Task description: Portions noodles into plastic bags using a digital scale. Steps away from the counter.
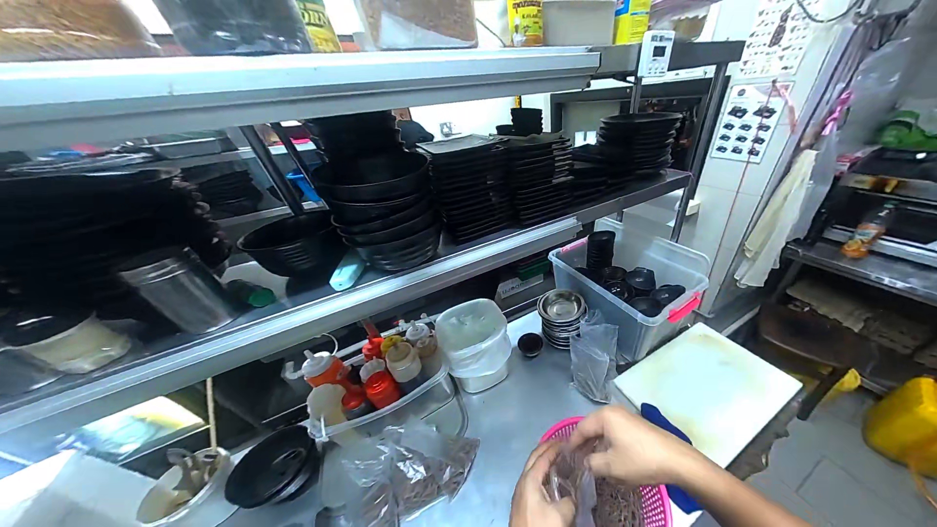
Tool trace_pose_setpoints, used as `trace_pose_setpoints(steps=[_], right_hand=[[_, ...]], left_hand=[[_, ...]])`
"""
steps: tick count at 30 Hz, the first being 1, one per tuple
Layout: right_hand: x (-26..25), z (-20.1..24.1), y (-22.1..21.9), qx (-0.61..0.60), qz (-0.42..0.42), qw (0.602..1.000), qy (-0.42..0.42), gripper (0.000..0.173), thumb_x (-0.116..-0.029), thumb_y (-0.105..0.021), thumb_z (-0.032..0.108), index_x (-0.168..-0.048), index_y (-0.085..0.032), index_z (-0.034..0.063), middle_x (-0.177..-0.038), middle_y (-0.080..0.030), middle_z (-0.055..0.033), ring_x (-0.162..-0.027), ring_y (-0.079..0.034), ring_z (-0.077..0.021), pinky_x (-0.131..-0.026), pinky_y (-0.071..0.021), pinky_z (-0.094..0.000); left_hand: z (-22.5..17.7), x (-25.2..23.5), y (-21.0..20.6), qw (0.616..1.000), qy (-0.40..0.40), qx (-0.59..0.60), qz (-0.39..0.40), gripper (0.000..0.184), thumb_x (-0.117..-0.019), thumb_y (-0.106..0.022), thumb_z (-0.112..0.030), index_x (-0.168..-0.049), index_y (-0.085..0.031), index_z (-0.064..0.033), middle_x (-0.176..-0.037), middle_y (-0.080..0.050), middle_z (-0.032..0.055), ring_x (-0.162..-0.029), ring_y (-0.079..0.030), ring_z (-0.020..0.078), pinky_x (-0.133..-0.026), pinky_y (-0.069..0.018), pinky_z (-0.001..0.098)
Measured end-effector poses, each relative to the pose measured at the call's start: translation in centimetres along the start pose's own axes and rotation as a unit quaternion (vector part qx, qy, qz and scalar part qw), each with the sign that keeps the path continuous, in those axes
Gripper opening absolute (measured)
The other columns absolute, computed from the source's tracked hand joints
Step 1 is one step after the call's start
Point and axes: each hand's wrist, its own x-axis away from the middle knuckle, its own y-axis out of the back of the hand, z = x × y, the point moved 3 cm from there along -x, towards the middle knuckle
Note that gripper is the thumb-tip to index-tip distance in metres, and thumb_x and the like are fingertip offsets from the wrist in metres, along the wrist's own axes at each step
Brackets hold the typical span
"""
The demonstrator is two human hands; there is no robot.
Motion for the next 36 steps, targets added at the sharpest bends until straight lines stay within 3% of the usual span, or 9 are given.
trace_pose_setpoints(steps=[4,8,11,15,18,22,27,31,36], right_hand=[[0.1,-5.1,0.1,-0.08,-0.08,0.991,-0.069,0.024,-0.091,-0.066,0.021,-0.113,-0.075,0.0191,-0.105,-0.076,0.002,-0.085,-0.074,-0.0131,-0.08,-0.0636,-0.0414],[-0.9,-12.2,-5.4,-0.056,-0.016,0.991,-0.122,0.062,-0.0788,-0.079,0.017,-0.139,-0.062,0.0172,-0.129,-0.069,-0.0103,-0.112,-0.069,-0.0294,-0.097,-0.0553,-0.058],[-0.9,-15.2,-13.0,0.042,0.026,0.984,-0.174,0.087,-0.0692,-0.093,0.035,-0.147,-0.056,0.0197,-0.143,-0.057,-0.024,-0.127,-0.056,-0.0468,-0.102,-0.0466,-0.0719],[0.3,-15.5,-19.8,0.178,0.033,0.966,-0.185,0.026,-0.0804,-0.076,0.023,-0.101,-0.074,0.0075,-0.105,-0.071,-0.0263,-0.095,-0.068,-0.0498,-0.072,-0.0538,-0.072],[1.2,-13.3,-16.3,0.179,0.051,0.961,-0.205,0.019,-0.0847,-0.072,0.021,-0.092,-0.072,0.0033,-0.097,-0.072,-0.023,-0.093,-0.07,-0.0458,-0.072,-0.0548,-0.0688],[1.7,-10.7,-8.3,0.171,0.0,0.977,-0.13,0.014,-0.0896,-0.068,0.021,-0.094,-0.076,0.0104,-0.091,-0.073,-0.0165,-0.091,-0.071,-0.0398,-0.078,-0.0552,-0.0657],[3.0,-5.8,-0.1,0.083,-0.078,0.993,-0.035,0.014,-0.0916,-0.066,0.026,-0.096,-0.079,0.0218,-0.085,-0.075,0.0013,-0.078,-0.071,-0.0161,-0.075,-0.058,-0.0484],[4.8,0.0,5.8,-0.044,-0.121,0.992,-0.007,0.011,-0.0928,-0.069,0.027,-0.096,-0.079,0.0251,-0.079,-0.075,0.0059,-0.062,-0.07,-0.0092,-0.059,-0.0635,-0.0351],[5.9,6.4,10.6,-0.091,-0.176,0.979,0.055,0.014,-0.0919,-0.069,0.02,-0.099,-0.081,0.0239,-0.083,-0.076,0.0049,-0.064,-0.07,-0.0093,-0.059,-0.0626,-0.0301]], left_hand=[[-0.6,0.5,-0.3,1.0,-0.004,0.001,0.018,0.062,-0.0738,-0.077,-0.004,-0.134,-0.065,-0.0048,-0.151,-0.052,0.0091,-0.135,-0.055,0.0171,-0.103,-0.0562,0.0406],[-4.0,1.5,0.4,0.997,-0.071,-0.006,-0.002,0.06,-0.0796,-0.073,-0.004,-0.139,-0.063,-0.0089,-0.153,-0.051,0.0053,-0.09,-0.07,0.0133,-0.063,-0.0615,0.0337],[-4.1,1.4,1.0,0.994,-0.067,-0.081,-0.006,0.064,-0.0798,-0.071,-0.004,-0.142,-0.061,-0.012,-0.155,-0.05,0.002,-0.116,-0.066,0.0118,-0.081,-0.0631,0.0352],[-3.4,1.2,1.6,0.997,-0.045,-0.067,0.0,0.063,-0.0786,-0.072,-0.001,-0.14,-0.062,-0.0108,-0.154,-0.05,0.0026,-0.113,-0.068,0.0128,-0.076,-0.0644,0.0354],[-3.2,1.3,1.9,0.998,-0.032,-0.056,0.009,0.064,-0.0788,-0.072,0.0,-0.141,-0.062,-0.0117,-0.155,-0.05,0.0015,-0.088,-0.07,0.0119,-0.062,-0.0616,0.0331],[-1.7,1.0,2.0,0.998,-0.011,-0.067,0.014,0.063,-0.0797,-0.071,-0.003,-0.142,-0.062,-0.0129,-0.155,-0.05,0.0007,-0.09,-0.07,0.0113,-0.063,-0.0602,0.0328],[-1.9,0.6,2.0,0.998,-0.013,-0.051,0.016,0.065,-0.0793,-0.072,-0.002,-0.143,-0.061,-0.0134,-0.155,-0.049,0.0006,-0.086,-0.069,0.011,-0.062,-0.0598,0.0326],[-2.8,-0.1,1.5,0.998,-0.022,-0.051,0.026,0.066,-0.0791,-0.072,-0.003,-0.143,-0.061,-0.014,-0.155,-0.049,0.0008,-0.101,-0.069,0.0113,-0.07,-0.0626,0.0344],[-3.4,-0.9,0.4,0.998,-0.044,-0.047,0.027,0.066,-0.0778,-0.074,-0.005,-0.142,-0.061,-0.0119,-0.152,-0.052,0.0033,-0.127,-0.06,0.0132,-0.094,-0.0601,0.0378]])
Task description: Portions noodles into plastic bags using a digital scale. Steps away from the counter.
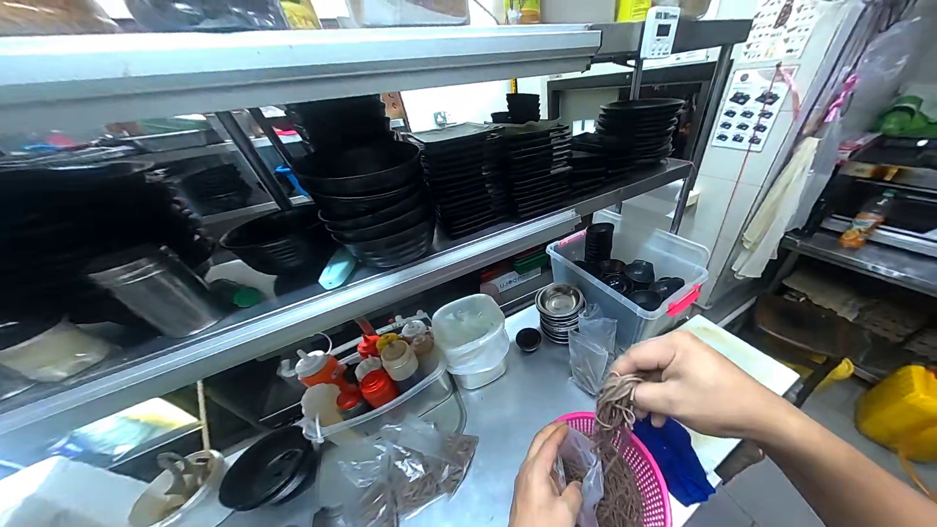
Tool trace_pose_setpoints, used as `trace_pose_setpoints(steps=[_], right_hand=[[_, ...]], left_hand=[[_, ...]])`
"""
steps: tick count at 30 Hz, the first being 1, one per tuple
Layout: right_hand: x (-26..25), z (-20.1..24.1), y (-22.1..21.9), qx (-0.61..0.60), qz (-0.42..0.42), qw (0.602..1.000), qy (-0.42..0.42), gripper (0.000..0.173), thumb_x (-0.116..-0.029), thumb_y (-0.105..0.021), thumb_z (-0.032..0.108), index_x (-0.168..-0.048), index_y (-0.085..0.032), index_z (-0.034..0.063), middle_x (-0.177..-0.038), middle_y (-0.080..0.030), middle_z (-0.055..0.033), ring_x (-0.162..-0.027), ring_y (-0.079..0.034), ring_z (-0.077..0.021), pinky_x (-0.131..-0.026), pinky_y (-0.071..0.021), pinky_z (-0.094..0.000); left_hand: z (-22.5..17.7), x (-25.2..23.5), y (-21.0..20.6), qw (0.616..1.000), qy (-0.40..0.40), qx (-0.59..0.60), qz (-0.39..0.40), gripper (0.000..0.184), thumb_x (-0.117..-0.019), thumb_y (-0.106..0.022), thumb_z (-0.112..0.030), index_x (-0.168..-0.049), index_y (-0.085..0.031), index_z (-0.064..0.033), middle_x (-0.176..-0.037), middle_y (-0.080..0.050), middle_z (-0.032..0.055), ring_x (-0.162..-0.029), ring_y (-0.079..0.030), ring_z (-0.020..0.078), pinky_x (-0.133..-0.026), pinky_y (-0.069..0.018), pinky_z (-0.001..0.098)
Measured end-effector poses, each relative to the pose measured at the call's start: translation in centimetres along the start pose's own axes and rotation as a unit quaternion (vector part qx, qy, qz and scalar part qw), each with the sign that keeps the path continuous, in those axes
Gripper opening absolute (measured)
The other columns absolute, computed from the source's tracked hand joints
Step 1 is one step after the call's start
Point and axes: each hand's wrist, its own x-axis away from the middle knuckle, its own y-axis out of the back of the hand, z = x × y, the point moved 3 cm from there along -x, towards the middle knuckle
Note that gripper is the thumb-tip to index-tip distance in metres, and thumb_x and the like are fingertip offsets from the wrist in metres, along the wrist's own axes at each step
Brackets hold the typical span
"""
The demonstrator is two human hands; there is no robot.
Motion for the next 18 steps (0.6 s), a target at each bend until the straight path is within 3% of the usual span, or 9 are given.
trace_pose_setpoints(steps=[4,6,8,10,13,14,16,17,18], right_hand=[[-1.1,-1.6,-3.7,0.073,0.027,0.997,0.021,0.012,-0.0898,-0.07,0.022,-0.098,-0.078,0.0221,-0.088,-0.075,0.006,-0.075,-0.07,-0.0079,-0.068,-0.0619,-0.0354],[-1.4,-4.5,-7.4,0.15,0.121,0.981,0.004,0.021,-0.0889,-0.071,0.021,-0.109,-0.077,0.0213,-0.099,-0.075,-0.0003,-0.09,-0.071,-0.0174,-0.081,-0.0585,-0.0492],[-1.1,-6.6,-10.1,0.171,0.193,0.966,-0.02,0.035,-0.0885,-0.07,0.014,-0.123,-0.074,0.0227,-0.107,-0.076,-0.0053,-0.095,-0.072,-0.0247,-0.085,-0.0567,-0.0566],[-0.6,-8.2,-10.5,0.104,0.168,0.979,-0.054,0.036,-0.0909,-0.066,0.012,-0.125,-0.074,0.0225,-0.108,-0.077,-0.0022,-0.091,-0.074,-0.0188,-0.084,-0.0612,-0.0478],[1.0,-11.7,-10.1,-0.071,0.018,0.991,-0.109,0.024,-0.0886,-0.077,0.021,-0.112,-0.075,0.0169,-0.097,-0.077,-0.0008,-0.075,-0.075,-0.0158,-0.067,-0.0655,-0.0379],[1.7,-13.1,-10.5,-0.105,-0.011,0.987,-0.122,0.037,-0.0826,-0.084,0.024,-0.117,-0.072,0.016,-0.101,-0.076,-0.0027,-0.078,-0.074,-0.0176,-0.068,-0.0652,-0.0387],[3.1,-15.8,-12.8,-0.137,0.018,0.978,-0.158,0.078,-0.0715,-0.094,0.029,-0.139,-0.059,0.013,-0.12,-0.071,-0.0092,-0.093,-0.073,-0.0232,-0.081,-0.0638,-0.044],[3.9,-17.2,-14.7,-0.148,0.042,0.973,-0.171,0.088,-0.0689,-0.095,0.03,-0.144,-0.054,0.0121,-0.125,-0.069,-0.0105,-0.099,-0.072,-0.0247,-0.086,-0.063,-0.0457],[4.6,-18.4,-16.6,-0.164,0.052,0.969,-0.176,0.085,-0.07,-0.095,0.028,-0.142,-0.054,0.0101,-0.124,-0.07,-0.0109,-0.099,-0.073,-0.0253,-0.087,-0.0634,-0.0463]], left_hand=[[-0.4,-0.1,-0.5,0.999,0.014,0.037,-0.014,0.066,-0.0748,-0.077,-0.003,-0.138,-0.063,-0.0107,-0.149,-0.054,0.0054,-0.118,-0.065,0.0142,-0.085,-0.063,0.0369],[-0.4,0.1,-0.6,0.998,0.009,0.062,-0.023,0.064,-0.0742,-0.078,-0.002,-0.137,-0.064,-0.0088,-0.148,-0.055,0.0076,-0.125,-0.062,0.0153,-0.093,-0.0614,0.0382],[0.0,0.4,-0.6,0.997,0.022,0.074,-0.025,0.062,-0.0737,-0.077,-0.001,-0.135,-0.065,-0.0075,-0.148,-0.055,0.0077,-0.131,-0.058,0.0157,-0.102,-0.057,0.0387],[0.5,0.5,-0.5,0.995,0.035,0.087,-0.024,0.061,-0.0751,-0.076,0.0,-0.135,-0.065,-0.0072,-0.149,-0.054,0.0079,-0.13,-0.058,0.0158,-0.1,-0.0586,0.0384],[1.0,0.9,-0.5,0.991,0.06,0.117,-0.028,0.065,-0.076,-0.074,0.003,-0.139,-0.061,-0.0069,-0.151,-0.052,0.008,-0.117,-0.067,0.017,-0.085,-0.0647,0.0394],[1.0,1.0,-0.5,0.989,0.068,0.126,-0.033,0.066,-0.0757,-0.073,0.004,-0.14,-0.061,-0.0072,-0.152,-0.051,0.0079,-0.11,-0.07,0.0177,-0.079,-0.0657,0.0397],[0.8,0.9,-0.4,0.988,0.071,0.131,-0.037,0.067,-0.0766,-0.074,0.004,-0.141,-0.06,-0.0073,-0.153,-0.05,0.0075,-0.107,-0.071,0.0178,-0.077,-0.0657,0.0396],[0.8,0.9,-0.4,0.989,0.07,0.127,-0.039,0.067,-0.0769,-0.073,0.003,-0.141,-0.06,-0.0077,-0.153,-0.05,0.0069,-0.105,-0.071,0.0175,-0.076,-0.0655,0.0393],[0.7,0.9,-0.4,0.99,0.068,0.119,-0.038,0.067,-0.0775,-0.074,0.002,-0.142,-0.06,-0.0088,-0.153,-0.051,0.0059,-0.104,-0.071,0.0169,-0.076,-0.0655,0.0387]])
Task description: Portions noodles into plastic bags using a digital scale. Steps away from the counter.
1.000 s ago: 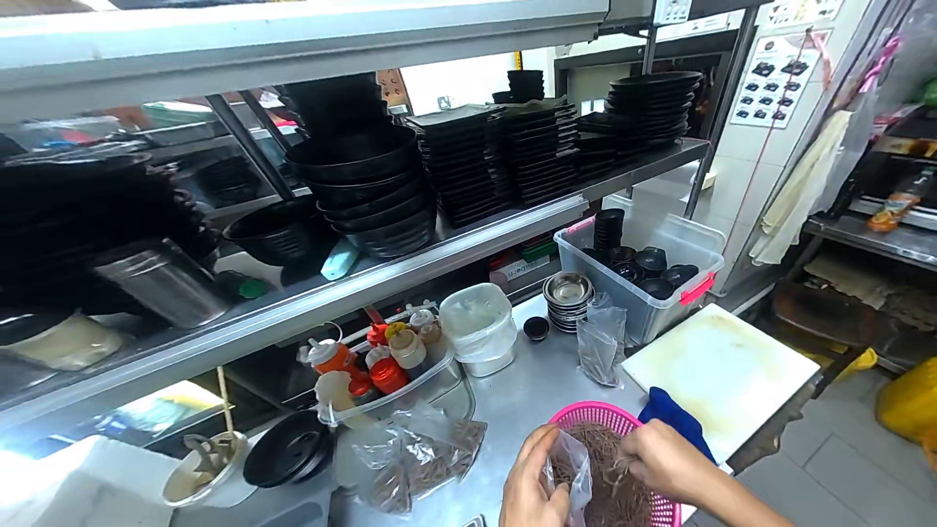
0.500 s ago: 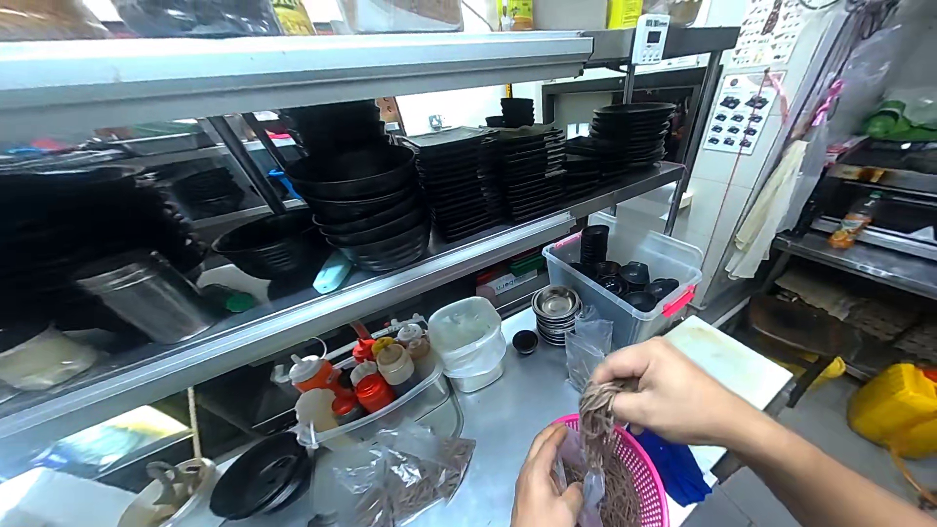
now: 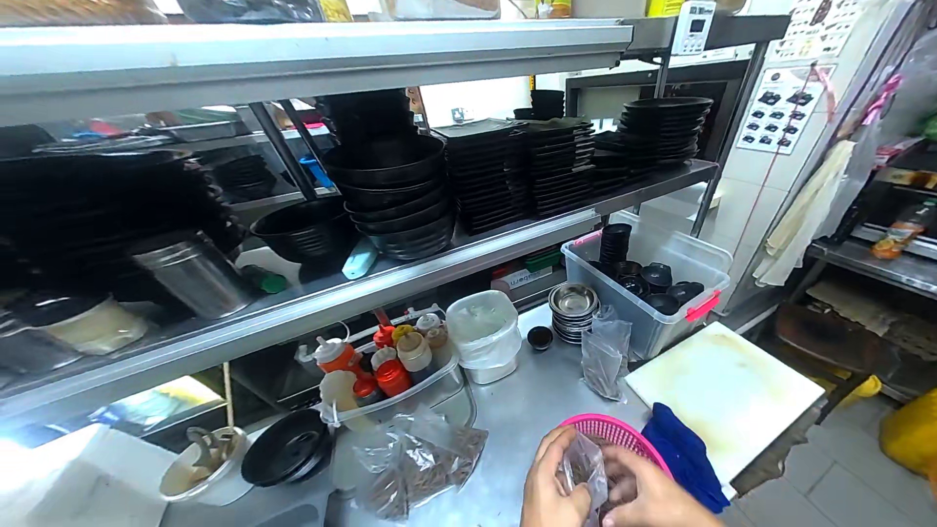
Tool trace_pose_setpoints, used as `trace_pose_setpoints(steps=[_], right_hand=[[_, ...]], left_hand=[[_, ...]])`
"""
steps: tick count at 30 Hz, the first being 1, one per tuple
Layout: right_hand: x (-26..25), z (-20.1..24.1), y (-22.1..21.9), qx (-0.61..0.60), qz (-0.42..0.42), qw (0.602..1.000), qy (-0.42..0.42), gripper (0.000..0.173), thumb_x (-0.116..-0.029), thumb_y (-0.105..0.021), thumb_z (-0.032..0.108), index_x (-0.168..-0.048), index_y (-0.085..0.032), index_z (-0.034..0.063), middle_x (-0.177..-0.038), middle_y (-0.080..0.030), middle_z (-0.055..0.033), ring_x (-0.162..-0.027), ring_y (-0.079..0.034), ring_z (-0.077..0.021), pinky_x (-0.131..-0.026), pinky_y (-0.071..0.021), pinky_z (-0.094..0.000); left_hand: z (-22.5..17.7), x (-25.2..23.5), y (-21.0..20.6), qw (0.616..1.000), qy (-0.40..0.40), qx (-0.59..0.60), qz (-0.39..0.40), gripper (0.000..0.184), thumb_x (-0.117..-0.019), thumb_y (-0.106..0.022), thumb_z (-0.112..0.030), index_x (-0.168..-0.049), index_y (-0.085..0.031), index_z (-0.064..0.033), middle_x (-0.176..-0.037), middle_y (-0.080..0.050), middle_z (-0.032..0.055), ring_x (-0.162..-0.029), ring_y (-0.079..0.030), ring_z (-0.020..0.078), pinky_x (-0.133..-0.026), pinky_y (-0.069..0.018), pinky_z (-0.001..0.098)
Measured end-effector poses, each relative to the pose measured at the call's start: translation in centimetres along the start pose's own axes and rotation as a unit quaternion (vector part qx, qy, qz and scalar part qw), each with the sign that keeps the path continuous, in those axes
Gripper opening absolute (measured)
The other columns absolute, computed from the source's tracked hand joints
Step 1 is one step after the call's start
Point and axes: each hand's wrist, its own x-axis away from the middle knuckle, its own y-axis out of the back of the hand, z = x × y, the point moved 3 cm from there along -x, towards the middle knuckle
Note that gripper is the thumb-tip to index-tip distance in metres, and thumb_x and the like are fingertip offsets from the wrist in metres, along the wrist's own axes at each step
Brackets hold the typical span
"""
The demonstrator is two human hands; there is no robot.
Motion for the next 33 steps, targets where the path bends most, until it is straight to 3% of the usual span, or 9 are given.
trace_pose_setpoints(steps=[3,5,8,11,13,18,24,29,33], right_hand=[[-0.1,-2.1,-1.9,-0.036,-0.047,0.998,-0.014,0.026,-0.0855,-0.079,0.014,-0.108,-0.07,0.0057,-0.093,-0.077,-0.0093,-0.077,-0.075,-0.0234,-0.071,-0.065,-0.044],[0.0,-0.8,-0.9,-0.033,-0.084,0.996,-0.027,0.009,-0.0908,-0.072,0.012,-0.098,-0.072,0.0062,-0.084,-0.076,-0.0086,-0.07,-0.075,-0.0231,-0.065,-0.065,-0.0427],[0.0,1.4,0.9,-0.007,-0.083,0.996,-0.023,0.012,-0.0891,-0.074,0.015,-0.099,-0.07,0.0099,-0.087,-0.076,-0.007,-0.071,-0.074,-0.0224,-0.062,-0.0641,-0.0419],[-0.8,1.4,0.9,0.078,-0.049,0.995,-0.032,0.063,-0.0738,-0.089,0.025,-0.127,-0.058,0.0121,-0.11,-0.071,-0.0069,-0.084,-0.073,-0.0216,-0.077,-0.0644,-0.0448],[-1.1,0.2,-0.2,0.058,-0.022,0.997,-0.046,0.077,-0.0683,-0.095,0.028,-0.131,-0.054,0.0093,-0.11,-0.071,-0.0104,-0.086,-0.074,-0.0242,-0.08,-0.0647,-0.0467],[-0.4,-1.3,-2.0,-0.057,-0.061,0.995,-0.062,0.028,-0.0857,-0.081,0.015,-0.106,-0.067,0.003,-0.084,-0.074,-0.0117,-0.069,-0.074,-0.0267,-0.065,-0.0656,-0.0452],[0.8,3.4,0.5,0.22,-0.115,0.969,-0.017,0.019,-0.0888,-0.072,0.029,-0.101,-0.077,0.0144,-0.084,-0.076,-0.0007,-0.075,-0.073,-0.0159,-0.076,-0.0609,-0.0461],[-0.6,9.7,0.4,0.157,0.029,0.986,0.057,0.023,-0.0966,-0.069,0.028,-0.118,-0.073,0.0197,-0.103,-0.077,0.0031,-0.081,-0.075,-0.0118,-0.076,-0.0661,-0.0376],[-0.4,11.4,1.9,0.18,-0.038,0.975,0.121,0.021,-0.1004,-0.061,0.023,-0.116,-0.073,0.0201,-0.102,-0.077,0.0053,-0.076,-0.074,-0.0088,-0.069,-0.0661,-0.0336]], left_hand=[[0.3,-0.4,0.1,0.999,-0.01,-0.043,0.002,0.067,-0.0776,-0.073,0.0,-0.142,-0.06,-0.0098,-0.153,-0.051,0.0049,-0.106,-0.07,0.0154,-0.077,-0.0647,0.0378],[0.7,-0.6,0.1,0.998,-0.013,-0.065,0.001,0.067,-0.0775,-0.072,0.0,-0.142,-0.06,-0.0105,-0.153,-0.051,0.0049,-0.113,-0.068,0.0148,-0.08,-0.0638,0.0373],[1.3,-0.7,-0.2,0.997,-0.018,-0.072,0.003,0.066,-0.0767,-0.073,-0.001,-0.141,-0.061,-0.0106,-0.152,-0.052,0.0046,-0.117,-0.066,0.0139,-0.083,-0.0633,0.0366],[1.0,-0.7,-0.6,0.997,-0.03,-0.064,0.01,0.064,-0.0769,-0.072,-0.002,-0.14,-0.061,-0.0079,-0.151,-0.052,0.0079,-0.122,-0.063,0.016,-0.087,-0.062,0.0373],[0.6,-0.5,-0.8,0.997,-0.029,-0.069,0.011,0.064,-0.0771,-0.072,-0.002,-0.14,-0.06,-0.0069,-0.15,-0.053,0.0089,-0.12,-0.064,0.0168,-0.086,-0.0619,0.0372],[1.0,-0.1,-0.3,0.997,-0.029,-0.078,0.002,0.062,-0.0785,-0.073,-0.004,-0.139,-0.061,-0.0068,-0.149,-0.054,0.0086,-0.124,-0.062,0.016,-0.093,-0.0594,0.0368],[1.7,0.2,-0.1,0.995,-0.033,-0.098,0.005,0.062,-0.0768,-0.072,-0.003,-0.138,-0.063,-0.0055,-0.148,-0.056,0.0093,-0.133,-0.056,0.0169,-0.106,-0.0531,0.0395],[1.4,0.2,-0.9,0.995,-0.043,-0.093,0.018,0.063,-0.076,-0.075,-0.005,-0.137,-0.064,-0.0102,-0.144,-0.058,0.0054,-0.129,-0.058,0.0152,-0.105,-0.0538,0.0396],[0.3,0.7,0.0,0.996,-0.046,-0.079,0.006,0.063,-0.0754,-0.074,-0.002,-0.137,-0.064,-0.0091,-0.147,-0.057,0.0057,-0.132,-0.056,0.0149,-0.106,-0.0533,0.0392]])
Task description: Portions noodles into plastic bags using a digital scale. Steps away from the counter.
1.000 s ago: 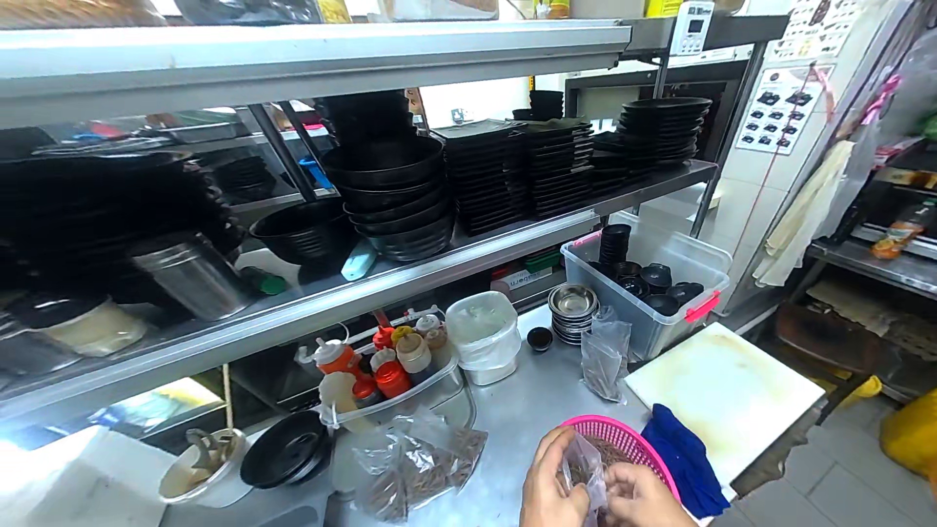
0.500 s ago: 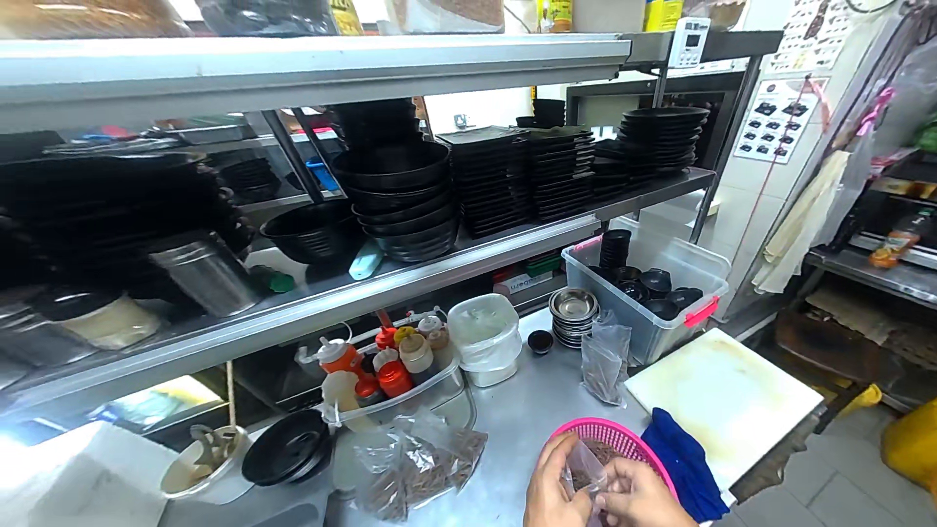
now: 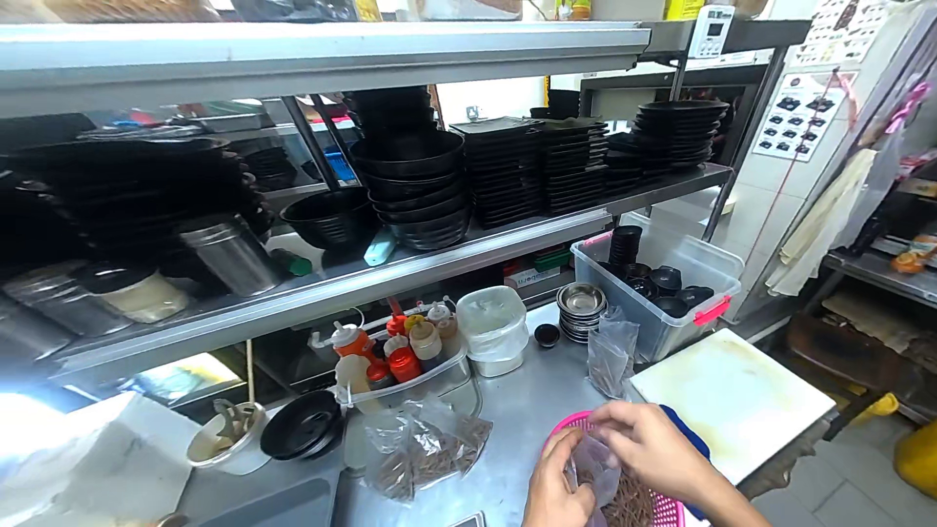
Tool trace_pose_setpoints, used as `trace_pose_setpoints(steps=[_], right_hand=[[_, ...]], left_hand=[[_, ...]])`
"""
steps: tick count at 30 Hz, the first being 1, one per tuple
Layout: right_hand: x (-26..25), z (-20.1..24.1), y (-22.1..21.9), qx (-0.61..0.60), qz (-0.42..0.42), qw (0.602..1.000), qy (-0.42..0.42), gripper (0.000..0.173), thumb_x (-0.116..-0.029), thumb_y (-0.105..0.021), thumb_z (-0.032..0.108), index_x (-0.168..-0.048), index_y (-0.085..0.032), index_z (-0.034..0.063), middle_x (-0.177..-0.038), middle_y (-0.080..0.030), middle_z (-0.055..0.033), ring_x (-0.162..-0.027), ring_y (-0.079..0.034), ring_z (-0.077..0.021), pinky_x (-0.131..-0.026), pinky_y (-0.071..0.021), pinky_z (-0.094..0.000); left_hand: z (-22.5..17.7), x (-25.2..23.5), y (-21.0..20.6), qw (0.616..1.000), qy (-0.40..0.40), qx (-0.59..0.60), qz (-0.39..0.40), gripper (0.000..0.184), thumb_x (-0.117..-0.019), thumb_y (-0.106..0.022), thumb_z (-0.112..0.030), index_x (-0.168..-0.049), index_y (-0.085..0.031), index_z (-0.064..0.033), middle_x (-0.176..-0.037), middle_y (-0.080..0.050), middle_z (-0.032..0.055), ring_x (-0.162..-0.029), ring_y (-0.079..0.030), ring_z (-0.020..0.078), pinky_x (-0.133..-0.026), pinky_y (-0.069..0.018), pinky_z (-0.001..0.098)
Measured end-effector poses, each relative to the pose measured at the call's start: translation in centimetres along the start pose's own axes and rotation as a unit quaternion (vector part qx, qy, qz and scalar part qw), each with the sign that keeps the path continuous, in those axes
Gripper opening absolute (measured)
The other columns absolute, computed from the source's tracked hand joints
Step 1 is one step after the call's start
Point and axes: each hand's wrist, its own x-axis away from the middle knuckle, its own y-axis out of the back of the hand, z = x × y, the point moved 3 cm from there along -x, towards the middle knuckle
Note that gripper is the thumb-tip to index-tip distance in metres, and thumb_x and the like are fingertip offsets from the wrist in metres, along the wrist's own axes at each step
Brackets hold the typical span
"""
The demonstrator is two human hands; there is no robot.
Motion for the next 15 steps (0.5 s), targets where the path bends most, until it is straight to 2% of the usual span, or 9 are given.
trace_pose_setpoints(steps=[1,2,4,5,6,8,9,12,15], right_hand=[[0.4,-0.1,0.1,0.002,-0.002,0.999,0.042,0.021,-0.0977,-0.063,0.02,-0.116,-0.074,0.0207,-0.104,-0.077,0.0055,-0.076,-0.073,-0.0083,-0.068,-0.065,-0.0333],[0.9,-0.1,-0.1,0.024,0.025,0.996,0.085,0.027,-0.0935,-0.067,0.019,-0.12,-0.073,0.0218,-0.11,-0.075,0.0045,-0.08,-0.071,-0.0095,-0.072,-0.0627,-0.0355],[1.6,0.1,-1.4,0.119,0.109,0.979,0.124,0.045,-0.0876,-0.076,0.025,-0.132,-0.068,0.0239,-0.122,-0.071,-0.0015,-0.094,-0.07,-0.0182,-0.083,-0.0597,-0.0472],[1.9,0.3,-2.5,0.178,0.128,0.967,0.132,0.046,-0.0879,-0.077,0.029,-0.133,-0.067,0.0252,-0.125,-0.071,-0.0008,-0.105,-0.07,-0.0198,-0.089,-0.0593,-0.0512],[2.1,0.3,-3.6,0.216,0.117,0.957,0.157,0.037,-0.0905,-0.073,0.03,-0.127,-0.069,0.0247,-0.121,-0.072,-0.0001,-0.106,-0.071,-0.0197,-0.086,-0.0603,-0.0515],[2.0,0.7,-5.5,0.218,0.045,0.945,0.24,0.016,-0.0978,-0.064,0.029,-0.109,-0.074,0.0233,-0.101,-0.072,0.0023,-0.091,-0.071,-0.0143,-0.072,-0.0614,-0.0415],[1.8,1.3,-6.2,0.191,0.019,0.943,0.272,0.014,-0.0996,-0.062,0.027,-0.105,-0.074,0.0231,-0.098,-0.072,0.0038,-0.089,-0.07,-0.0111,-0.071,-0.0611,-0.0365],[0.4,3.6,-8.0,0.122,0.002,0.942,0.313,0.014,-0.1006,-0.062,0.027,-0.106,-0.075,0.0241,-0.101,-0.073,0.0072,-0.093,-0.07,-0.0052,-0.077,-0.0611,-0.0298],[-1.2,5.4,-10.9,0.088,0.015,0.942,0.325,0.012,-0.099,-0.065,0.029,-0.103,-0.074,0.0225,-0.1,-0.072,0.0065,-0.09,-0.069,-0.0058,-0.074,-0.0607,-0.0303]], left_hand=[[-0.3,0.1,0.5,1.0,0.002,0.012,-0.005,0.063,-0.0755,-0.074,-0.001,-0.137,-0.064,-0.0091,-0.147,-0.056,0.0055,-0.131,-0.057,0.0147,-0.104,-0.0553,0.0385],[-0.8,0.3,1.1,1.0,0.006,0.024,-0.007,0.063,-0.0759,-0.074,0.0,-0.137,-0.064,-0.0097,-0.148,-0.056,0.0048,-0.128,-0.06,0.0143,-0.099,-0.0585,0.0379],[-2.0,0.6,2.5,0.999,0.013,0.033,-0.008,0.063,-0.0773,-0.073,0.0,-0.138,-0.063,-0.0127,-0.148,-0.055,0.0023,-0.112,-0.068,0.014,-0.082,-0.0651,0.0376],[-2.7,0.9,3.4,1.0,0.015,0.024,-0.011,0.063,-0.0778,-0.071,-0.001,-0.139,-0.064,-0.0148,-0.147,-0.056,0.0002,-0.103,-0.07,0.0129,-0.075,-0.0649,0.0363],[-3.4,1.3,4.5,1.0,0.019,0.014,-0.016,0.062,-0.078,-0.07,-0.002,-0.138,-0.064,-0.0165,-0.146,-0.057,-0.0016,-0.094,-0.071,0.0119,-0.068,-0.0634,0.035],[-4.2,2.4,6.9,0.999,0.028,0.004,-0.03,0.061,-0.0776,-0.068,-0.002,-0.136,-0.066,-0.0186,-0.144,-0.058,-0.0032,-0.078,-0.069,0.0117,-0.059,-0.0612,0.0342],[-4.2,3.0,8.2,0.999,0.033,0.003,-0.041,0.061,-0.0773,-0.066,-0.001,-0.136,-0.066,-0.0191,-0.143,-0.058,-0.0039,-0.072,-0.067,0.0116,-0.055,-0.0598,0.0337],[-4.0,5.5,11.9,0.994,0.066,0.008,-0.082,0.059,-0.0805,-0.064,0.0,-0.136,-0.066,-0.0207,-0.143,-0.059,-0.006,-0.066,-0.066,0.0134,-0.052,-0.0598,0.0349],[-3.7,8.6,14.4,0.987,0.081,0.004,-0.139,0.058,-0.0819,-0.062,0.003,-0.136,-0.067,-0.0191,-0.144,-0.059,-0.0051,-0.062,-0.065,0.0148,-0.049,-0.0587,0.0354]])
